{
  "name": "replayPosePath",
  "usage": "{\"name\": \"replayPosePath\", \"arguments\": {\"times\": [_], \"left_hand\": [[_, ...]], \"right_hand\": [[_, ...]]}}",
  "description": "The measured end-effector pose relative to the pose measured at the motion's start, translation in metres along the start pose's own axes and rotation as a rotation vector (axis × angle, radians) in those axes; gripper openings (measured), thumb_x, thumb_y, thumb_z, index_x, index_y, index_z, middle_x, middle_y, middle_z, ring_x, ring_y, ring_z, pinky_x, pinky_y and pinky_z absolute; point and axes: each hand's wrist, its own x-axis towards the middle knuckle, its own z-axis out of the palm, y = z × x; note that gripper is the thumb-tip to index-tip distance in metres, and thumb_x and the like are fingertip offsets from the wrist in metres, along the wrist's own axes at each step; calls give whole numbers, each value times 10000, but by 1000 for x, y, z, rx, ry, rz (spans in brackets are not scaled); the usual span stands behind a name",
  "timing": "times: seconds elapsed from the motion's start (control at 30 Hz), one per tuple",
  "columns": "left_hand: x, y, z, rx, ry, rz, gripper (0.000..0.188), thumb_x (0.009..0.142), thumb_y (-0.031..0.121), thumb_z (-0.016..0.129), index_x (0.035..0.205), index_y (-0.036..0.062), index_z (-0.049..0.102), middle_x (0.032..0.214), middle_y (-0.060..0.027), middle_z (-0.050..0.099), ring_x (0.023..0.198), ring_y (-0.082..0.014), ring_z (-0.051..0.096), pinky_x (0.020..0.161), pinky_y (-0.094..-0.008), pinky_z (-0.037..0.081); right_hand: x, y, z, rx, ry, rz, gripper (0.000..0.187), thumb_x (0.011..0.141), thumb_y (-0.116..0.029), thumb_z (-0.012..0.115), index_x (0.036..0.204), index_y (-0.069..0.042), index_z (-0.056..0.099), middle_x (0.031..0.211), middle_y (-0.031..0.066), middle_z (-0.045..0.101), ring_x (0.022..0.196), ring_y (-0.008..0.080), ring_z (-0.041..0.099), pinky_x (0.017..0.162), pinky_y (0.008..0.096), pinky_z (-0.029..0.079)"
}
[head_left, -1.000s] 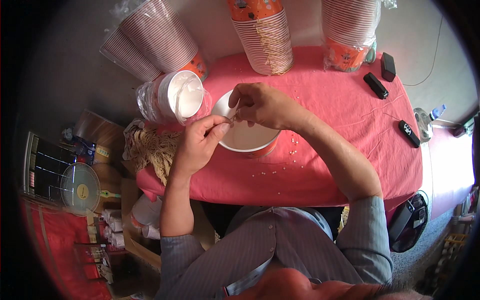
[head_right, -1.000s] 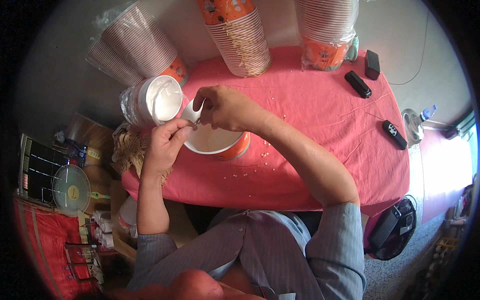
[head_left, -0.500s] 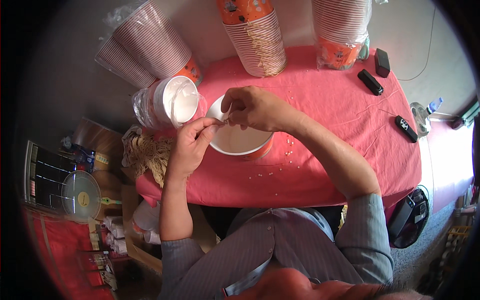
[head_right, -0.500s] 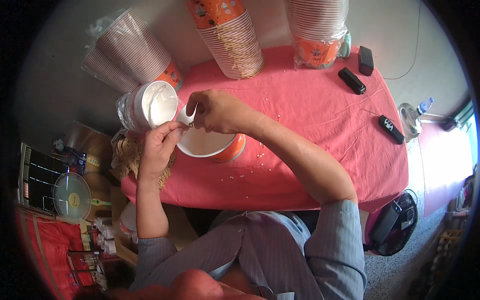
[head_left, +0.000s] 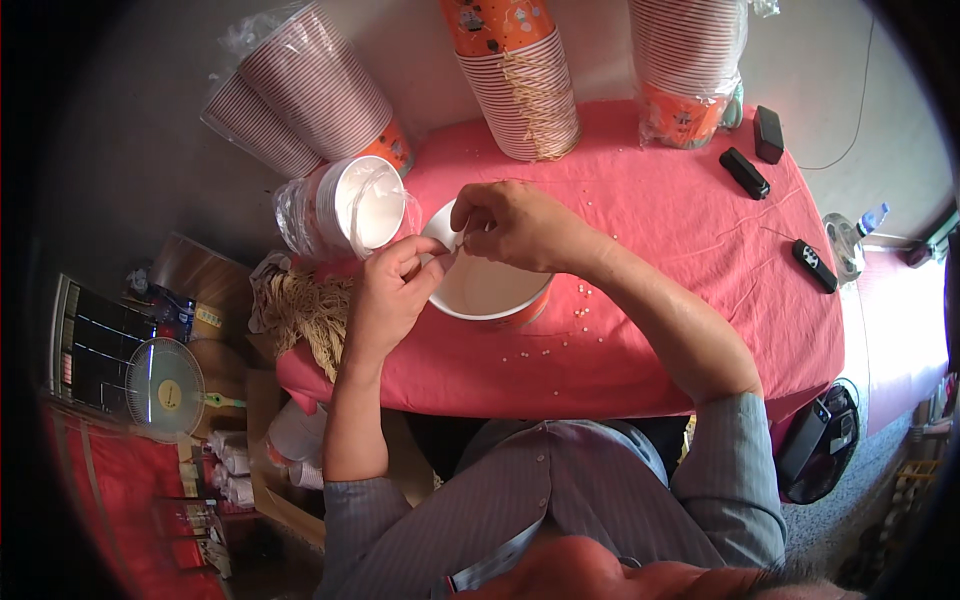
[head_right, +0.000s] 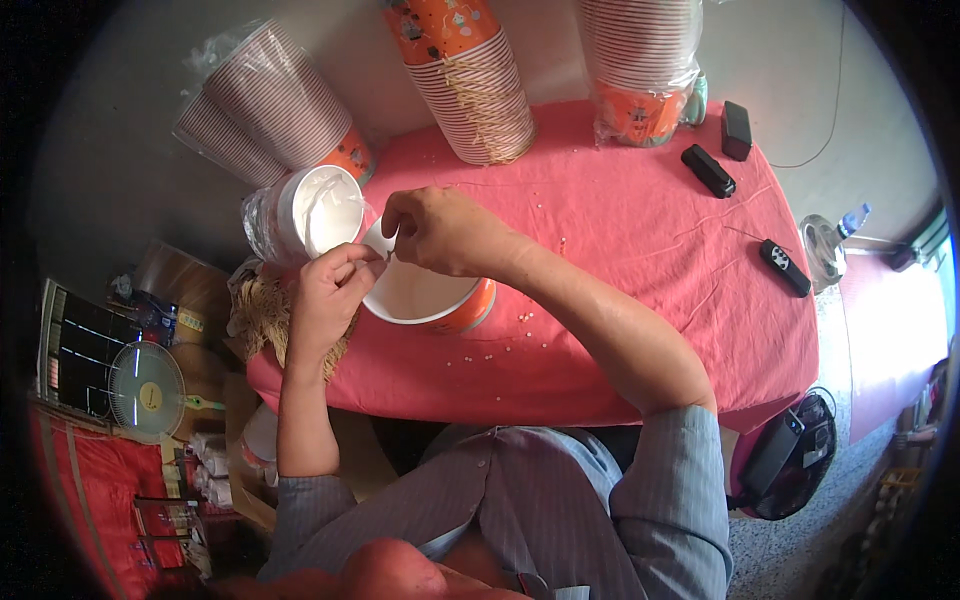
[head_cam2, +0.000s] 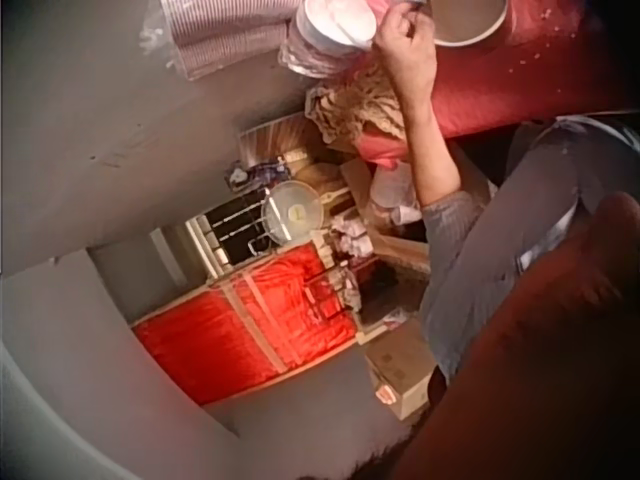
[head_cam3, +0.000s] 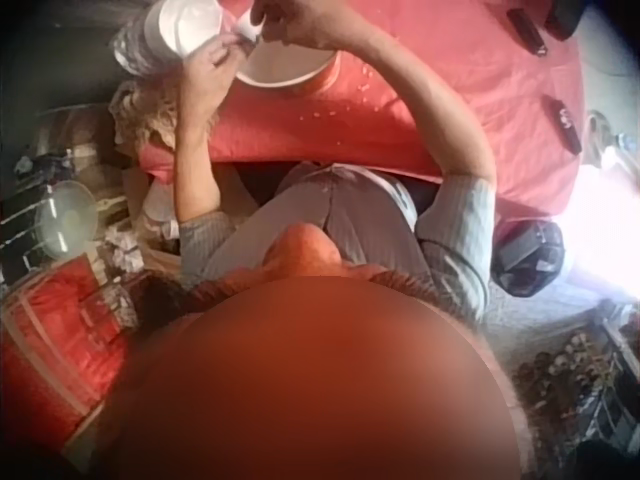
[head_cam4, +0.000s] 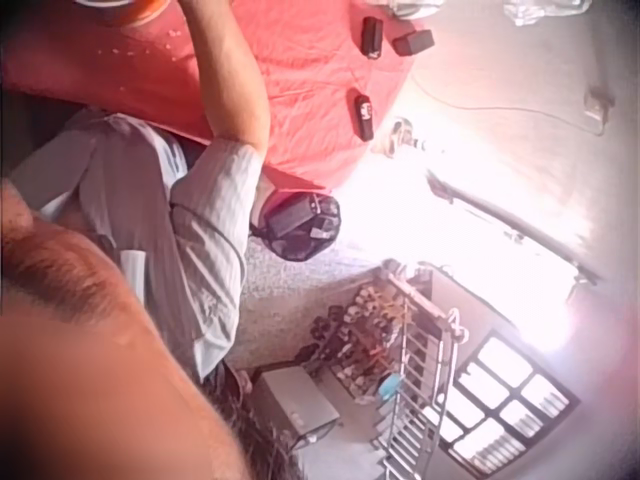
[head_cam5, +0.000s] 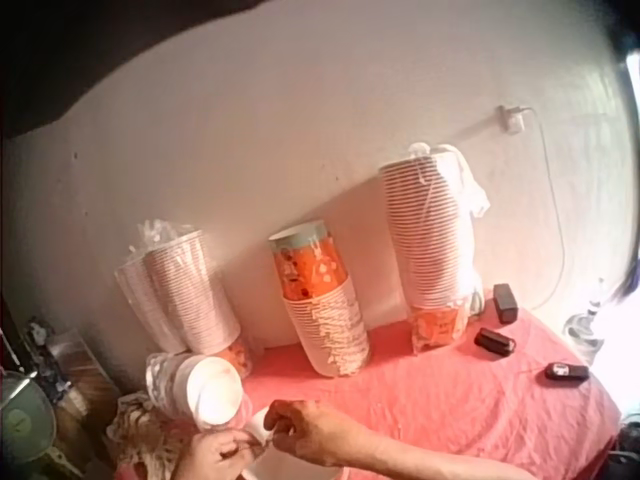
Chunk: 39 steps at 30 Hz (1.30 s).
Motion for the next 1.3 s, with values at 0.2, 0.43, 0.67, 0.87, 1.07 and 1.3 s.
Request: {"name": "replayPosePath", "arguments": {"times": [0.2, 0.43, 0.67, 0.87, 1.07, 1.3], "left_hand": [[2, 4, 8, -84, 43, 86, 170, 1076, 42, 680, 1185, -78, 731, 882, 3, 735, 794, -24, 615, 702, -211, 491], [6, 5, 7, 43, 141, 139, 160, 1064, 76, 723, 1173, -33, 764, 841, 29, 701, 767, -34, 596, 705, -222, 494], [9, 17, 13, 10, 151, 178, 158, 1052, 88, 745, 1161, -24, 774, 816, 37, 665, 750, -34, 567, 681, -227, 476], [9, 14, 10, 20, 161, 204, 149, 1051, 83, 744, 1155, -18, 778, 848, 32, 679, 773, -38, 573, 696, -227, 474], [5, 23, 13, 84, 229, 187, 139, 1058, 81, 731, 1135, -31, 762, 848, 35, 678, 767, -34, 561, 686, -227, 467], [-4, -1, 1, 72, 315, 192, 145, 1070, 102, 716, 1092, -39, 744, 827, 30, 664, 762, -36, 547, 678, -242, 457]], "right_hand": [[0, 1, 2, -20, 7, -15, 291, 888, -83, 726, 1162, 12, 700, 1043, 153, 802, 980, 225, 771, 879, 378, 596], [-2, -2, 1, -24, -25, -23, 305, 880, -77, 727, 1170, 13, 696, 959, 117, 791, 854, 184, 745, 781, 356, 591], [-5, -3, 2, 8, -30, -6, 312, 877, -85, 726, 1168, 22, 691, 941, 112, 777, 795, 181, 724, 738, 360, 588], [-5, -9, 1, -43, -109, -21, 258, 861, -71, 708, 1100, 23, 683, 863, 94, 718, 723, 179, 690, 662, 362, 572], [-7, -6, 0, -87, -96, -92, 216, 856, -35, 660, 1062, 26, 678, 812, 90, 690, 665, 154, 668, 624, 360, 549], [-3, -8, -25, 298, -107, 69, 200, 960, -36, 648, 1158, -31, 673, 861, 46, 732, 665, 99, 639, 579, 268, 485]]}}
